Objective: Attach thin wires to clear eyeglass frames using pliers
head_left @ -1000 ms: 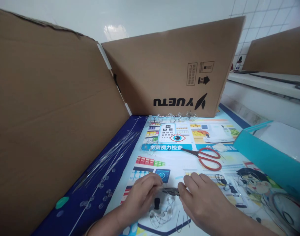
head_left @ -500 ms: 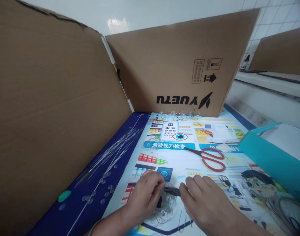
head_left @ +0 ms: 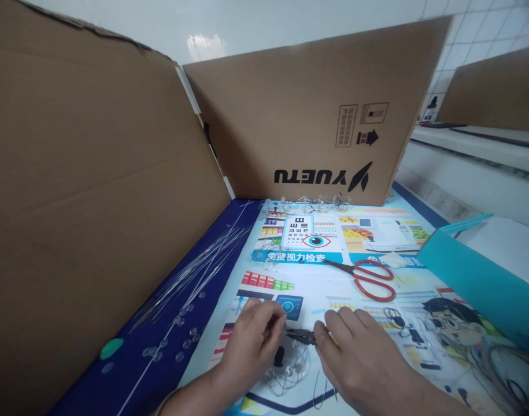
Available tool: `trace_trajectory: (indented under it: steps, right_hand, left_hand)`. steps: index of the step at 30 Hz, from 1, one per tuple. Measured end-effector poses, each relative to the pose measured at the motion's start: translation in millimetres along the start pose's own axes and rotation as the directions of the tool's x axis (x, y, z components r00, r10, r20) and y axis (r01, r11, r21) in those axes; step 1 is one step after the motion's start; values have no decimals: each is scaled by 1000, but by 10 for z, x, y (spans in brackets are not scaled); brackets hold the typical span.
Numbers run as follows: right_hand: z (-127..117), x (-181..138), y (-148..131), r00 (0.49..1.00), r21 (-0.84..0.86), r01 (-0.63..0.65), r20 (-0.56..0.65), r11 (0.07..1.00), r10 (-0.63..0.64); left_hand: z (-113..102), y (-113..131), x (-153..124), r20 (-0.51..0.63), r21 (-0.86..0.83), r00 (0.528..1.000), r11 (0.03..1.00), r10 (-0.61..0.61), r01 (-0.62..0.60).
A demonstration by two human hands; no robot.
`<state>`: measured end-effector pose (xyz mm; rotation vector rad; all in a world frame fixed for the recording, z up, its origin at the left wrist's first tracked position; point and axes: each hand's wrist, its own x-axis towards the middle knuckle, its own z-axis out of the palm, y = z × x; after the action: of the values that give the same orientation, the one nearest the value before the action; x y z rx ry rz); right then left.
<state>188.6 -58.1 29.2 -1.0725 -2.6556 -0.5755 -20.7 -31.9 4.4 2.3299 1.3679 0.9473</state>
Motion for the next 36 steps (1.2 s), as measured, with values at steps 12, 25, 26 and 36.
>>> trace_trajectory:
  steps: [12,25,26,36]
  right_hand:
    - [30,34,-24,999,7,2,35,1000,-3]
    - [90,59,34,997,38,-26,75,999,23]
    - [90,61,41,997,38,-23,75,999,20]
    - [56,61,78,994,27,19,108,999,-22]
  left_hand:
    - [7,31,4,-41,11,998,999,-47,48]
    - [8,66,-11,11,31,993,993,-116,115]
    - [6,66,-11,15,30,993,993,-118,117]
    - [14,72,8,37,11,991,991,-132,132]
